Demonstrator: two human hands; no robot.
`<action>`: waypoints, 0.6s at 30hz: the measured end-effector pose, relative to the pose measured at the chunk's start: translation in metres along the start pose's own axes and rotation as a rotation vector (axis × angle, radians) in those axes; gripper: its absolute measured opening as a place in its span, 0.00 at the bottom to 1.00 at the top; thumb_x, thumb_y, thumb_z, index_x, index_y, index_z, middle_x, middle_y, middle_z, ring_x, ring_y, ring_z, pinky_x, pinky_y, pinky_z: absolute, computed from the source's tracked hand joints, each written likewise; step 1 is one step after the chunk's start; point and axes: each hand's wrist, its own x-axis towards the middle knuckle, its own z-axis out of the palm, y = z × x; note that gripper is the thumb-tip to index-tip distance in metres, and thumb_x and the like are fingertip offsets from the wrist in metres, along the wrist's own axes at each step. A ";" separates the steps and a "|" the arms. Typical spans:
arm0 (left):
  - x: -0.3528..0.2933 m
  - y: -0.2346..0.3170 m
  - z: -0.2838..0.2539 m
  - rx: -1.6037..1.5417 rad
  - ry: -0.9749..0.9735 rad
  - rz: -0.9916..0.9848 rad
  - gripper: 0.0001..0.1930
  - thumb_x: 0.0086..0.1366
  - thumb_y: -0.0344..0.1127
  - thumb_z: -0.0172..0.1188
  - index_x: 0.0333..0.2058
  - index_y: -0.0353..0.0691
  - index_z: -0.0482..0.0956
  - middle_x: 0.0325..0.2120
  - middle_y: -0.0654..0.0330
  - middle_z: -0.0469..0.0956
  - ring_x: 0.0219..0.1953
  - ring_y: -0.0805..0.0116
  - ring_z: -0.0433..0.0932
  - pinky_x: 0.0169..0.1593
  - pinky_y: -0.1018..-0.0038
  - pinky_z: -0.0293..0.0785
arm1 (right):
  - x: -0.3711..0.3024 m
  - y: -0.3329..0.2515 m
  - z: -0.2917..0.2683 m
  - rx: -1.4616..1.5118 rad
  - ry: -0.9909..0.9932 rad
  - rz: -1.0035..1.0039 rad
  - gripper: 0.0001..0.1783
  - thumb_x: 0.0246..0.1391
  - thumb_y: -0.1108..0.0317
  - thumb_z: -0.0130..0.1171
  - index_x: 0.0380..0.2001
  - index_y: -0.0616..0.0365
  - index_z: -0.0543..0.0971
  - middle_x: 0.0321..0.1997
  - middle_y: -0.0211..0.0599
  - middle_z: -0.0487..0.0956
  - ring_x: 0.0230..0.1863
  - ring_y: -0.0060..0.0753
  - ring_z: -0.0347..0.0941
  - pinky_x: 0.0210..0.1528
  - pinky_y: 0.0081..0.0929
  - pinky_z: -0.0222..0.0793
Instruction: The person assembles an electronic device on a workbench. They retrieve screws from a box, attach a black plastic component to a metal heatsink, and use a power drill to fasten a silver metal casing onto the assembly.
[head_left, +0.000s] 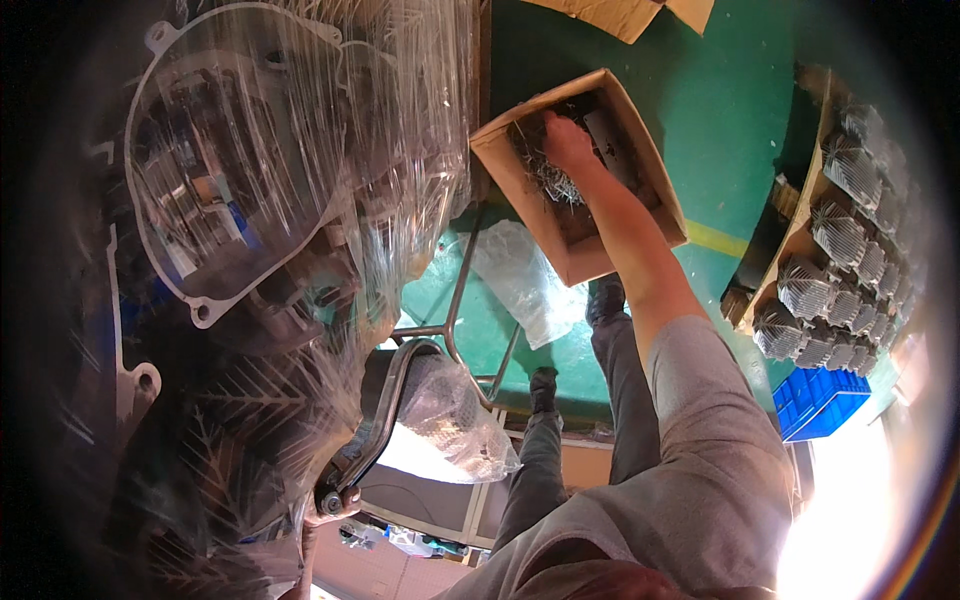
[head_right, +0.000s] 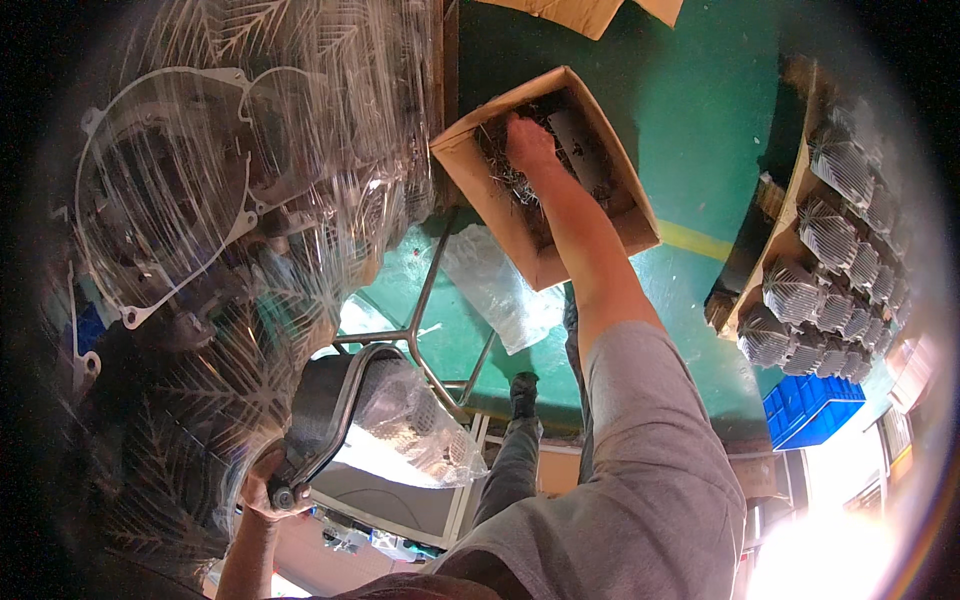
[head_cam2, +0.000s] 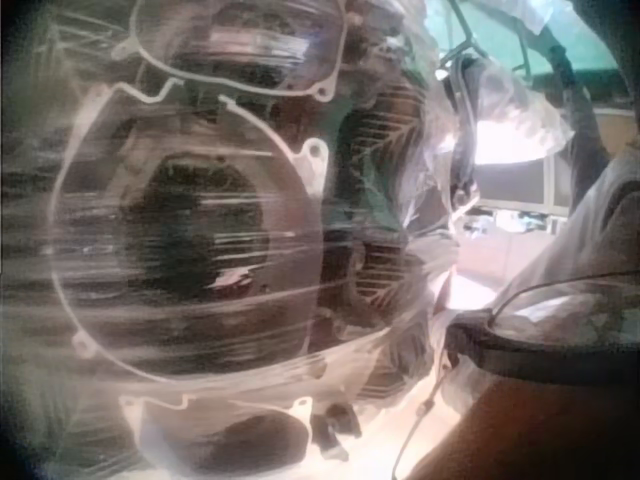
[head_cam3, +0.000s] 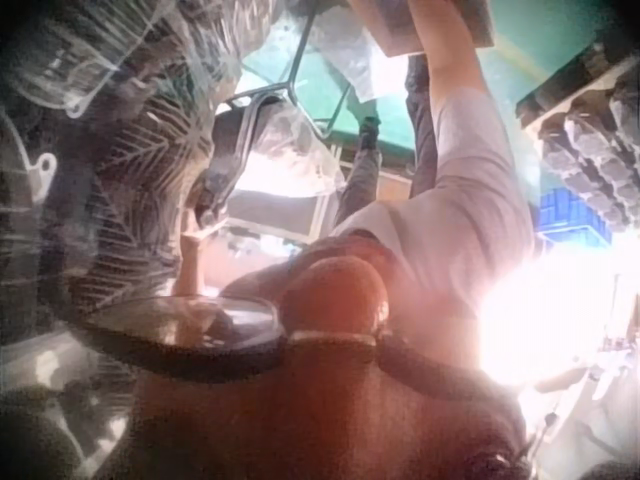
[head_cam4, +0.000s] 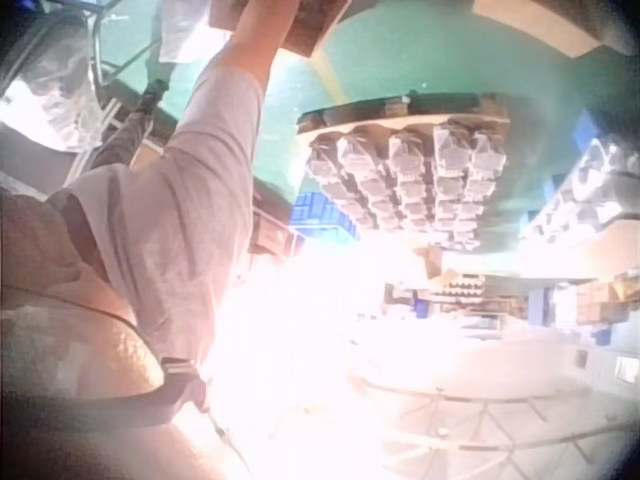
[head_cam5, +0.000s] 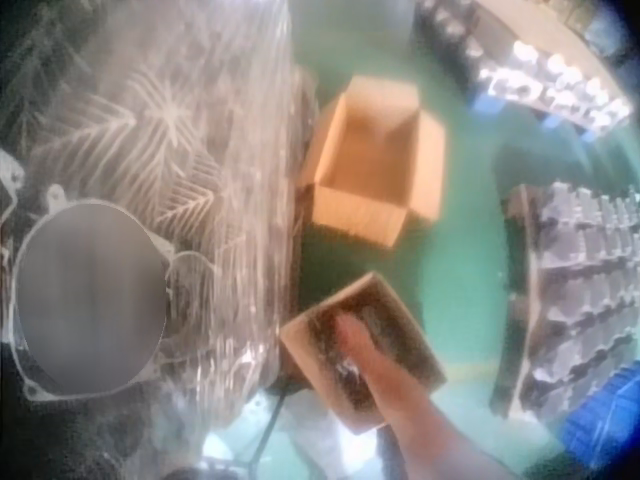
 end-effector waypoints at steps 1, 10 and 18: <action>0.003 0.002 -0.003 0.011 -0.021 0.000 0.24 0.62 0.45 0.68 0.48 0.32 0.74 0.42 0.43 0.81 0.44 0.50 0.84 0.49 0.59 0.82 | 0.001 0.002 -0.001 -0.012 -0.013 -0.014 0.17 0.58 0.74 0.55 0.51 0.59 0.79 0.53 0.52 0.81 0.56 0.56 0.79 0.54 0.48 0.79; 0.004 0.002 -0.005 0.032 -0.007 0.059 0.24 0.62 0.46 0.66 0.47 0.31 0.74 0.41 0.43 0.81 0.43 0.49 0.84 0.49 0.59 0.82 | -0.025 0.026 -0.011 -0.041 -0.056 -0.055 0.13 0.59 0.70 0.56 0.44 0.62 0.83 0.47 0.53 0.84 0.51 0.57 0.81 0.52 0.48 0.80; 0.013 0.004 -0.003 0.030 -0.018 0.046 0.24 0.63 0.46 0.64 0.47 0.30 0.74 0.40 0.44 0.81 0.42 0.49 0.84 0.47 0.59 0.82 | -0.116 0.032 -0.025 0.121 -0.129 -0.097 0.15 0.63 0.58 0.57 0.38 0.60 0.80 0.43 0.50 0.81 0.49 0.58 0.78 0.50 0.51 0.74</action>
